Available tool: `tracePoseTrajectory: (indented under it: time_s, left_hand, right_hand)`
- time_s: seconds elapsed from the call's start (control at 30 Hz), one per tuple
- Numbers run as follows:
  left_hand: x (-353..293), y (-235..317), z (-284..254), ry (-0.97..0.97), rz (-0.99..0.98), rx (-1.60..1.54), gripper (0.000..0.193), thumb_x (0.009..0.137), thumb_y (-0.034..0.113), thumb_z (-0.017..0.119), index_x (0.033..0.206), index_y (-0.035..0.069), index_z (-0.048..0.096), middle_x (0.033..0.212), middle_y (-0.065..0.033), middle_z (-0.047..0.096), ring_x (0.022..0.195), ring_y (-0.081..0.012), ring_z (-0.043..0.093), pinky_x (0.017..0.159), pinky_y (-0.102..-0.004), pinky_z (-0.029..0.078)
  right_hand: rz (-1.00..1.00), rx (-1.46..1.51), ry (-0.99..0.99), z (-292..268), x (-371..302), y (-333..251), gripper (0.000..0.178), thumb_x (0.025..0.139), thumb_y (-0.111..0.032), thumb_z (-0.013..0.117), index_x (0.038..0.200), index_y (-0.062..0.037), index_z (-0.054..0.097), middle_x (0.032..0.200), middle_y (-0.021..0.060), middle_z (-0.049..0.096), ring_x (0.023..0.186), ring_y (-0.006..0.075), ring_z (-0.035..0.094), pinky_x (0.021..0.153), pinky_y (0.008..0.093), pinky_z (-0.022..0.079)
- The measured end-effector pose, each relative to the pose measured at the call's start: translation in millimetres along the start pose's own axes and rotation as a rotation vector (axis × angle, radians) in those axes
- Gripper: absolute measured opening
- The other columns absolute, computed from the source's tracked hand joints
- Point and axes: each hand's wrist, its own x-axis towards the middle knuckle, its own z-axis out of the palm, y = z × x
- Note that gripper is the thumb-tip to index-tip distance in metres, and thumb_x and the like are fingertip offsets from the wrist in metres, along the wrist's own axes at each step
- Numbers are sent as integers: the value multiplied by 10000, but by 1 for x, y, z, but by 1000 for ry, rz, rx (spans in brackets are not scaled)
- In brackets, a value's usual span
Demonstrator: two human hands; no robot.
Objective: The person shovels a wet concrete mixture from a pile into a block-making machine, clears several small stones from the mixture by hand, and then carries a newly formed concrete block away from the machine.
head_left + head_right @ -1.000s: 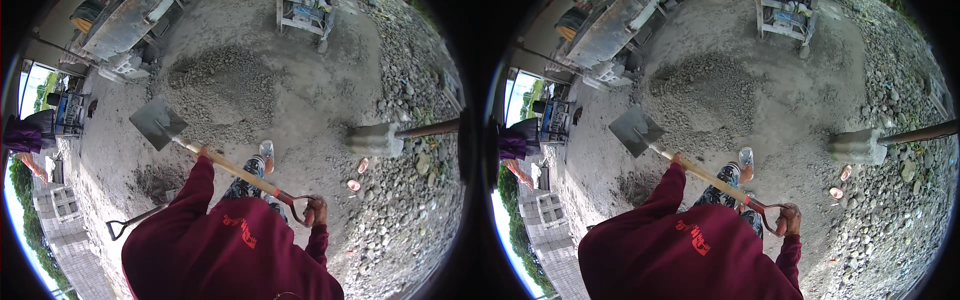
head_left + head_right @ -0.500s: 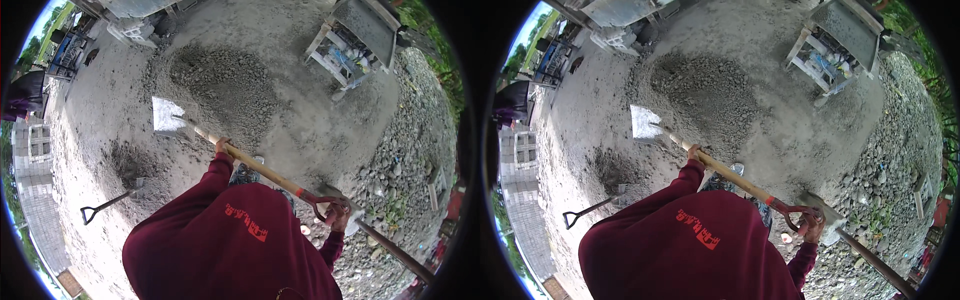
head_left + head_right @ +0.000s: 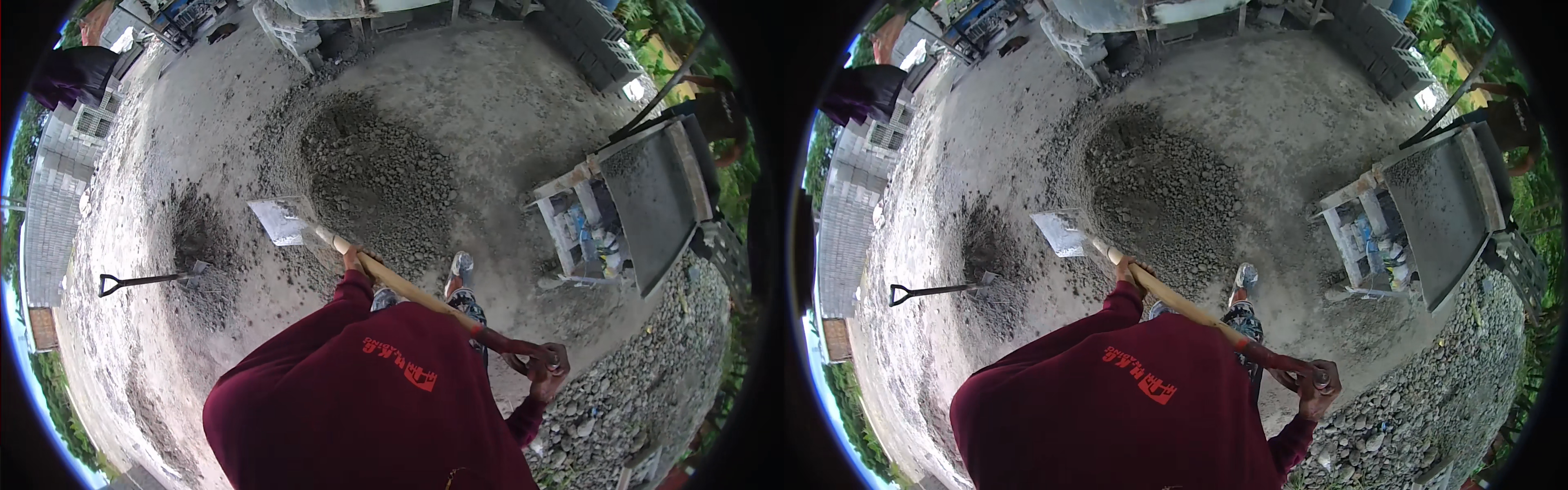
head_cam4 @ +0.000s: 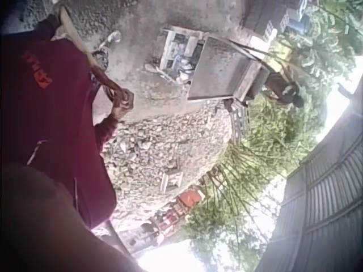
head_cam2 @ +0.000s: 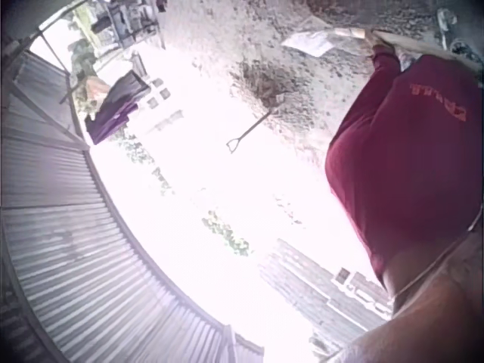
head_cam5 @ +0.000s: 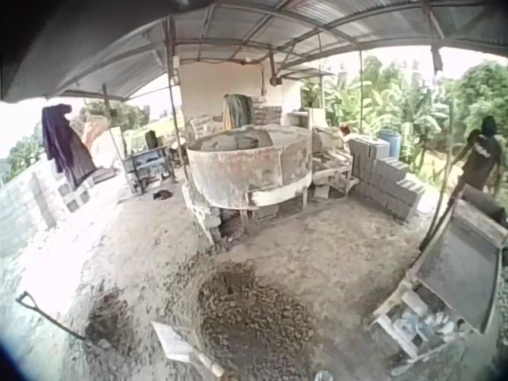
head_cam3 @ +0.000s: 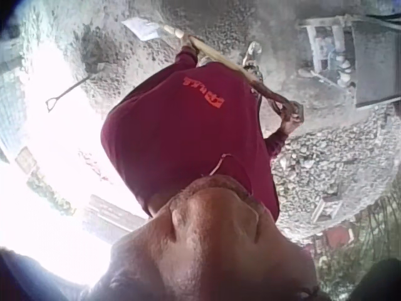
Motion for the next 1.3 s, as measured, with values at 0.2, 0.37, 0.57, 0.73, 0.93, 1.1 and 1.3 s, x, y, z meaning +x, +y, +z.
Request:
tracePoseTrajectory:
  time_s: [0.2,0.37,0.57,0.73,0.93,1.1,1.3]
  left_hand:
    - [11,-57,119,-58,211,-36,282,727,271,581,874,79,436,679,-87,489,640,-300,525,660,-480,497]
    - [27,-62,236,-101,247,-87,325,709,320,624,909,115,470,803,-80,495,783,-289,528,744,-539,452]
    - [107,-78,351,-85,307,-147,311,697,333,622,899,161,460,872,-61,485,836,-270,514,761,-523,441]
    - [212,-83,464,-7,231,-159,326,705,322,615,923,150,443,804,-71,482,791,-289,519,724,-481,454]
    - [271,-96,666,-58,-54,146,341,723,336,582,930,103,445,836,-122,506,751,-326,535,664,-501,472]
    - [316,-98,819,-54,14,133,351,733,328,564,947,87,424,792,-119,504,707,-324,542,661,-494,473]
    - [434,-122,938,-259,-20,76,229,747,278,549,863,119,432,747,-77,529,685,-254,557,636,-412,497]
  right_hand:
    - [-420,-51,-164,-26,272,-26,223,683,-214,714,750,-40,592,776,43,567,699,145,547,650,283,431]
    - [-540,139,-261,7,449,-87,205,665,-92,727,816,-37,600,834,38,590,763,131,569,696,272,440]
    - [-659,98,-333,53,616,-100,255,638,-49,740,849,-40,597,792,37,608,724,111,605,643,255,467]
    - [-349,221,-323,97,743,-75,244,643,-64,738,834,-30,589,800,31,612,739,110,590,659,253,460]
    - [-364,133,-100,82,870,-105,306,582,-62,774,833,-24,603,795,39,609,710,140,580,661,278,460]
    - [-611,-98,-132,107,964,-214,329,539,-168,799,793,-59,621,704,43,599,595,178,566,570,328,442]
    - [-1233,-224,-434,185,1092,-277,321,612,-266,738,889,-168,607,818,-11,587,603,163,542,709,328,456]
